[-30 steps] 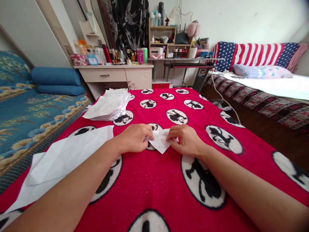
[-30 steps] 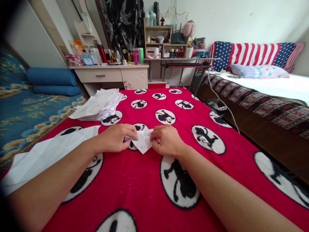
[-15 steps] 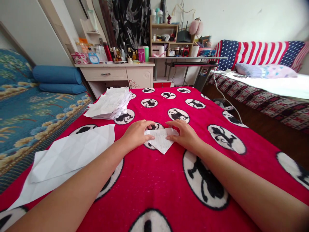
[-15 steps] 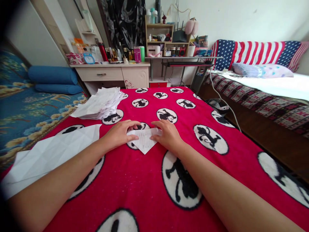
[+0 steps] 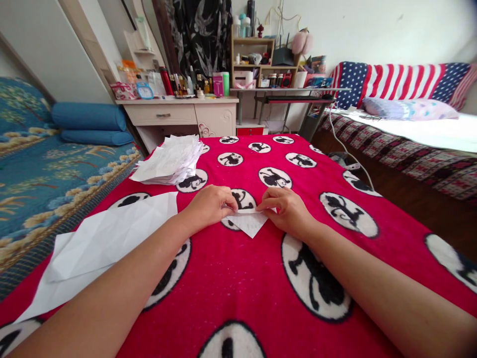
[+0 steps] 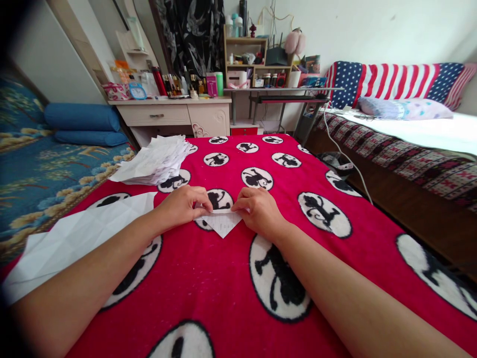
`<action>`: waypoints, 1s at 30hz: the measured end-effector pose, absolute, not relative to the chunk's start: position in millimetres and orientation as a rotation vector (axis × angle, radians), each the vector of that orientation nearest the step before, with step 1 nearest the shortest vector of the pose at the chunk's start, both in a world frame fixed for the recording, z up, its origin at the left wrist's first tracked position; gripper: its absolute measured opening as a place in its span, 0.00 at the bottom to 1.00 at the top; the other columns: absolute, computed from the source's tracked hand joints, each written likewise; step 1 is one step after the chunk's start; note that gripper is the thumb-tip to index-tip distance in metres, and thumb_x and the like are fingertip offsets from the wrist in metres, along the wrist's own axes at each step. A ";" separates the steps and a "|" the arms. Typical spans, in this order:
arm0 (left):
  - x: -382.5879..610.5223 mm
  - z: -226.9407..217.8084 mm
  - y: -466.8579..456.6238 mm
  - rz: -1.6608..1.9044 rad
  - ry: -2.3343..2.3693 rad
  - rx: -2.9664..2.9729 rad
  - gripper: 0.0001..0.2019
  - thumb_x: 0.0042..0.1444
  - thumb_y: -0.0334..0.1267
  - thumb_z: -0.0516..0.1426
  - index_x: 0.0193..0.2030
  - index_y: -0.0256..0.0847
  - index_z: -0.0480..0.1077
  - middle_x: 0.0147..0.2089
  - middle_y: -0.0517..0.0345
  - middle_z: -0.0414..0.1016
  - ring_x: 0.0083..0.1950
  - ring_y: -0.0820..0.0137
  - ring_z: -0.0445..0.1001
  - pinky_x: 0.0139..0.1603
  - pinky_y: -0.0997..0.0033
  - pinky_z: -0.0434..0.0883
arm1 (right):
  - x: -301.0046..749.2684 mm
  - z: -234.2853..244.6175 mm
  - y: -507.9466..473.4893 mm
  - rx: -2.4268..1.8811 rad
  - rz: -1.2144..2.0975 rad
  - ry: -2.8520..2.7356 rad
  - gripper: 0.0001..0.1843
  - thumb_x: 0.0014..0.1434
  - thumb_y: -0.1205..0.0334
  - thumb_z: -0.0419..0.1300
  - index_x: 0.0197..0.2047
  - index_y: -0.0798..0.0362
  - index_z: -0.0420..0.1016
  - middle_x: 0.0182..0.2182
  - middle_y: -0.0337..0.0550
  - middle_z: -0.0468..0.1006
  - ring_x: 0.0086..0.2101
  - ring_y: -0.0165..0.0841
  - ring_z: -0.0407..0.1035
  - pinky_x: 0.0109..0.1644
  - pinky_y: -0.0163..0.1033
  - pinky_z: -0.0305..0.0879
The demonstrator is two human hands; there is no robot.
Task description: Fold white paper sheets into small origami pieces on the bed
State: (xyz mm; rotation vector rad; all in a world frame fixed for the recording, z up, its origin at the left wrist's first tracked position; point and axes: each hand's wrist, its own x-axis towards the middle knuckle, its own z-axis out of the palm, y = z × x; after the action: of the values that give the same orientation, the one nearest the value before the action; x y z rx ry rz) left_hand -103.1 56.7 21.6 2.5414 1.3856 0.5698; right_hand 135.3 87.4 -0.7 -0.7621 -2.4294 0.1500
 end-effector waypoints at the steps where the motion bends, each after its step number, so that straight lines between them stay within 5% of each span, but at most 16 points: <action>1: -105.2 21.3 58.0 0.555 1.367 2.530 0.07 0.49 0.30 0.60 0.33 0.43 0.80 0.33 0.58 0.75 0.34 0.72 0.71 0.36 0.74 0.64 | 135.7 -0.1 87.0 -0.758 0.147 -2.443 0.11 0.53 0.72 0.61 0.34 0.48 0.82 0.31 0.40 0.76 0.33 0.30 0.69 0.39 0.36 0.58; 10: -118.4 30.9 54.7 0.406 1.183 2.439 0.12 0.50 0.30 0.57 0.39 0.43 0.80 0.37 0.55 0.77 0.36 0.71 0.73 0.37 0.75 0.66 | 138.4 12.1 80.9 -0.804 0.196 -2.570 0.14 0.47 0.74 0.56 0.32 0.51 0.81 0.32 0.40 0.77 0.34 0.32 0.70 0.42 0.38 0.58; 15: -111.7 28.8 53.7 0.461 1.334 2.330 0.16 0.55 0.46 0.56 0.23 0.38 0.74 0.27 0.57 0.73 0.28 0.73 0.69 0.31 0.74 0.62 | 135.0 13.2 80.2 -0.983 0.293 -2.517 0.13 0.58 0.61 0.57 0.24 0.53 0.73 0.25 0.40 0.74 0.27 0.28 0.65 0.32 0.34 0.55; 20: -109.6 10.0 59.7 0.520 1.442 2.223 0.09 0.46 0.44 0.63 0.28 0.40 0.73 0.28 0.60 0.74 0.29 0.72 0.69 0.28 0.75 0.60 | 135.3 5.1 86.2 -1.183 0.361 -2.430 0.09 0.51 0.55 0.65 0.31 0.51 0.75 0.28 0.38 0.75 0.27 0.27 0.64 0.29 0.33 0.52; 30: -120.0 10.3 65.0 0.457 1.474 2.128 0.15 0.37 0.44 0.66 0.32 0.40 0.74 0.29 0.60 0.74 0.28 0.71 0.68 0.26 0.75 0.60 | 143.5 6.9 97.4 -1.241 0.607 -2.445 0.13 0.46 0.58 0.68 0.37 0.51 0.77 0.28 0.37 0.76 0.27 0.28 0.65 0.27 0.32 0.54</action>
State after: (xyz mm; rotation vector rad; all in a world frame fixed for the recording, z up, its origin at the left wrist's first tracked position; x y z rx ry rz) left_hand -120.0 65.0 10.3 2.1284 1.4742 0.4570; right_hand 143.5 97.4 6.9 -1.2411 -2.4453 0.6073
